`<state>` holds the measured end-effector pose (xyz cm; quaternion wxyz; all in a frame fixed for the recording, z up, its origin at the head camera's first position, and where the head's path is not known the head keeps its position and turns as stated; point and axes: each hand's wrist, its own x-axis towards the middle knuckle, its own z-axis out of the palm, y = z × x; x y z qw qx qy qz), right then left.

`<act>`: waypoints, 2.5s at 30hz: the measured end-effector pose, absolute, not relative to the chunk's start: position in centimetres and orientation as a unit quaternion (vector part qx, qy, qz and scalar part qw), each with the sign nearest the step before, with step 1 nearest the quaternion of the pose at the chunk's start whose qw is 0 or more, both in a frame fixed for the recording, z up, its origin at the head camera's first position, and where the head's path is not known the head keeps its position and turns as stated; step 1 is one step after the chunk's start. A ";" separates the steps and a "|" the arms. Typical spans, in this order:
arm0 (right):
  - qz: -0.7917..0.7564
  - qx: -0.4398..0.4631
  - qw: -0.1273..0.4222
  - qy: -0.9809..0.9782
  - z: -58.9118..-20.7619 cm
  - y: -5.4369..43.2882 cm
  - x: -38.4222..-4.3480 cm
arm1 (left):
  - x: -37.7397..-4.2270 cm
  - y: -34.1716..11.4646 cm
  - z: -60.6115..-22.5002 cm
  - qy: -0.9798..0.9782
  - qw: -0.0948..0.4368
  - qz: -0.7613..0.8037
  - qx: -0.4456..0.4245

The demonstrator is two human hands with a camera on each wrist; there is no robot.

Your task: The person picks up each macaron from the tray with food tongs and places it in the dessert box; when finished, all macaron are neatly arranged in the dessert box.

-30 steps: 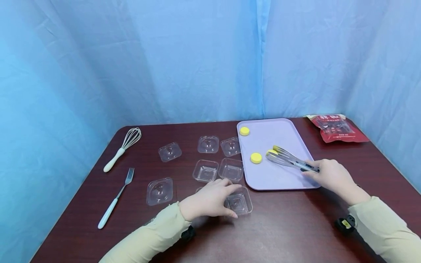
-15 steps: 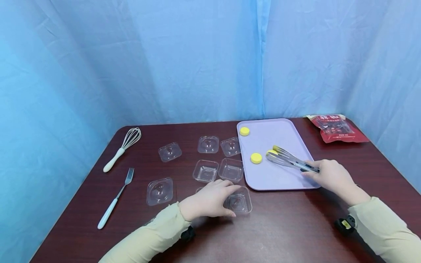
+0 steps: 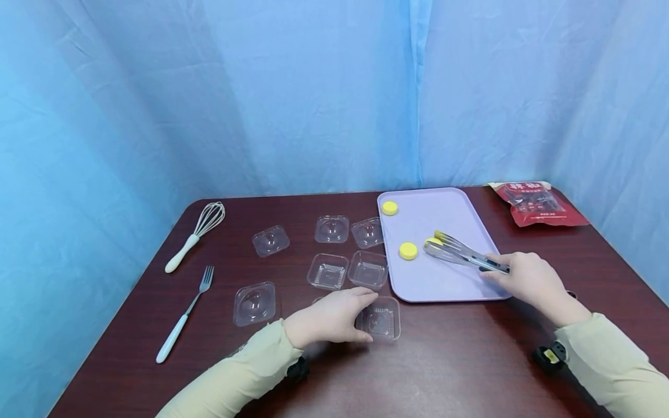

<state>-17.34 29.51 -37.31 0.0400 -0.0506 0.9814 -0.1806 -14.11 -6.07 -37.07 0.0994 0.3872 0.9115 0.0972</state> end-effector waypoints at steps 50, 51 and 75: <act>-0.202 -0.173 -0.139 0.954 -34.9 28.0 -11.8 | -14.2 -6.0 -37.3 0.913 0.105 0.088 0.384; -0.202 -0.181 -0.145 0.952 -34.9 27.9 -11.7 | -14.2 -6.0 -37.3 0.913 0.106 0.087 0.384; -0.192 -0.354 -0.205 0.892 -36.0 26.6 -10.6 | -14.2 -6.0 -37.2 0.915 0.121 0.092 0.375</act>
